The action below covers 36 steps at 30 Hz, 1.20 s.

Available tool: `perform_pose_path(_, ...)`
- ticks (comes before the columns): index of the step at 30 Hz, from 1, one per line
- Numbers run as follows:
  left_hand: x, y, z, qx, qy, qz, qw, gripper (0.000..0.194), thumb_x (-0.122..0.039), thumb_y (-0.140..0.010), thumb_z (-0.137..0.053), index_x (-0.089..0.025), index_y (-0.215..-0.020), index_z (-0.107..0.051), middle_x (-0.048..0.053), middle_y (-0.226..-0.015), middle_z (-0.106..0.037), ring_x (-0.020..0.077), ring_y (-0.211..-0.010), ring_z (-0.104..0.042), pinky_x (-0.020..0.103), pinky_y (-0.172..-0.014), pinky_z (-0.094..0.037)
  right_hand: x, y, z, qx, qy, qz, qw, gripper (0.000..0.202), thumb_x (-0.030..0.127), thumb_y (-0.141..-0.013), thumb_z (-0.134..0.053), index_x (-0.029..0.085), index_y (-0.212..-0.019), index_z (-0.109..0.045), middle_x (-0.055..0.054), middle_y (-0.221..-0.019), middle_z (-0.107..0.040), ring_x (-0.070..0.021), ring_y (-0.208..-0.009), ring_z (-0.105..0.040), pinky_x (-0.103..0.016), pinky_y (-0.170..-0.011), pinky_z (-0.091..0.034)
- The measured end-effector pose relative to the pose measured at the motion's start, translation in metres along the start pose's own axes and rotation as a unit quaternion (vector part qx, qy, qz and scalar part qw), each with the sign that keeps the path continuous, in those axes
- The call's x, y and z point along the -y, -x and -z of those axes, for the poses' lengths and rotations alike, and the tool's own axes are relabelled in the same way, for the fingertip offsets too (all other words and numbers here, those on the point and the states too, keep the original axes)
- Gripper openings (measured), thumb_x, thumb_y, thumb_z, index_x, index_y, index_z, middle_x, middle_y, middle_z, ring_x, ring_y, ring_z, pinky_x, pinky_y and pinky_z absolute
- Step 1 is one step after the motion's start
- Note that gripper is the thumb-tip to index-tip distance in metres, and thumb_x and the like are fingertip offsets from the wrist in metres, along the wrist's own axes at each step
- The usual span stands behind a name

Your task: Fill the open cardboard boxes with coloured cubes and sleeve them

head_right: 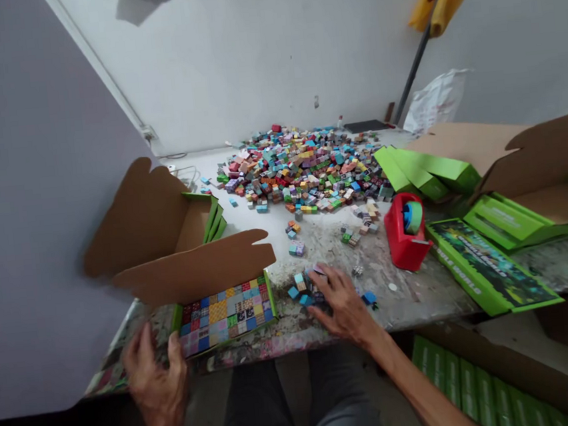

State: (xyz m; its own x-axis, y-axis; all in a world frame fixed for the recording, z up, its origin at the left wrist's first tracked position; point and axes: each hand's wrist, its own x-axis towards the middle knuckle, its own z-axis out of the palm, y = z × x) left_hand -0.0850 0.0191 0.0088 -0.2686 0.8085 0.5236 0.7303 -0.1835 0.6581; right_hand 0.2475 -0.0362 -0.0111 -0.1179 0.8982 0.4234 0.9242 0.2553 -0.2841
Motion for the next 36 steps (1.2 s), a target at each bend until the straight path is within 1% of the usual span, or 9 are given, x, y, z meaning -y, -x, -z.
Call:
perform_pose_path(2,-0.028,0.018,0.003,0.041,0.020,-0.097,0.994,0.046,-0.029,-0.088,-0.052,-0.022,-0.133,-0.047,0.010,-0.127,-0.052,0.0255,-0.121,-0.049,0.041,-0.106,-0.038,-0.011,0.014,0.006,-0.029,0.007,-0.054,0.998,0.062,0.038,-0.087,-0.053,0.022,-0.143,-0.032,-0.014,-0.141,-0.038,-0.0299,-0.128,-0.037,-0.051,-0.104,-0.036)
perform_pose_path(4,-0.055,0.042,-0.006,0.176,0.069,-0.174,0.966,0.044,-0.023,-0.089,-0.050,-0.027,-0.133,-0.044,0.008,-0.120,-0.056,0.0210,-0.114,-0.055,0.034,-0.100,-0.045,-0.021,0.025,0.011,-0.033,0.018,-0.079,0.996,0.061,0.040,-0.086,-0.055,0.021,-0.141,-0.036,-0.014,-0.138,-0.042,-0.0300,-0.124,-0.040,-0.051,-0.102,-0.038)
perform_pose_path(7,-0.088,0.074,-0.038,0.330,0.096,-0.160,0.926,0.050,-0.026,-0.090,-0.050,-0.023,-0.138,-0.036,0.013,-0.130,-0.050,0.0222,-0.115,-0.056,0.033,-0.093,-0.050,-0.032,0.036,0.013,-0.018,0.019,-0.091,0.996,0.061,0.042,-0.084,-0.057,0.019,-0.138,-0.041,-0.014,-0.133,-0.047,-0.0302,-0.120,-0.044,-0.049,-0.100,-0.040)
perform_pose_path(9,-0.100,0.088,-0.066,0.371,0.077,-0.128,0.916,0.057,-0.029,-0.089,-0.051,-0.019,-0.142,-0.029,0.017,-0.137,-0.044,0.0266,-0.118,-0.054,0.038,-0.093,-0.050,-0.035,0.038,0.012,-0.018,0.005,-0.095,0.995,0.055,0.040,-0.085,-0.056,0.020,-0.134,-0.045,-0.013,-0.128,-0.052,-0.0296,-0.117,-0.048,-0.049,-0.097,-0.043)
perform_pose_path(13,-0.109,0.090,-0.108,0.390,0.061,-0.111,0.912,0.054,-0.021,-0.088,-0.046,-0.016,-0.139,-0.031,0.018,-0.133,-0.047,0.0273,-0.120,-0.052,0.043,-0.097,-0.047,-0.038,0.037,0.006,-0.017,-0.038,-0.085,0.996,0.032,0.029,-0.090,-0.047,0.020,-0.119,-0.055,-0.011,-0.110,-0.062,-0.0258,-0.103,-0.056,-0.044,-0.088,-0.048)
perform_pose_path(17,-0.114,0.080,-0.122,0.419,0.092,-0.138,0.893,0.055,-0.016,-0.086,-0.046,-0.018,-0.139,-0.033,0.016,-0.133,-0.048,0.0261,-0.118,-0.054,0.041,-0.095,-0.048,-0.039,0.032,0.002,-0.010,-0.046,-0.070,0.996,0.028,0.026,-0.090,-0.047,0.020,-0.115,-0.057,-0.011,-0.108,-0.062,-0.0257,-0.099,-0.057,-0.042,-0.085,-0.048)
perform_pose_path(23,-0.122,0.067,-0.127,0.494,0.072,-0.163,0.851,0.055,-0.018,-0.080,-0.057,-0.018,-0.132,-0.040,0.015,-0.131,-0.047,0.0268,-0.114,-0.055,0.043,-0.097,-0.046,-0.044,0.020,0.002,0.043,-0.050,-0.022,0.998,0.035,0.024,-0.090,-0.047,0.024,-0.124,-0.056,-0.009,-0.110,-0.063,-0.0249,-0.097,-0.056,-0.042,-0.081,-0.046)
perform_pose_path(29,-0.123,0.069,-0.117,0.495,0.063,-0.158,0.852,0.036,-0.018,-0.080,-0.058,-0.021,-0.114,-0.048,0.007,-0.112,-0.054,0.0215,-0.097,-0.059,0.037,-0.085,-0.049,-0.047,0.021,0.016,0.071,-0.080,0.018,0.994,0.037,0.024,-0.089,-0.050,0.026,-0.125,-0.056,-0.007,-0.115,-0.062,-0.0235,-0.105,-0.054,-0.043,-0.089,-0.045)
perform_pose_path(36,-0.123,0.068,-0.114,0.499,0.072,-0.154,0.849,0.036,-0.019,-0.078,-0.062,-0.022,-0.110,-0.047,0.004,-0.109,-0.051,0.0182,-0.088,-0.059,0.030,-0.077,-0.047,-0.065,0.068,0.036,-0.020,-0.041,-0.134,0.990,0.043,0.038,-0.082,-0.061,0.023,-0.122,-0.054,-0.011,-0.116,-0.056,-0.0279,-0.110,-0.053,-0.045,-0.093,-0.045)
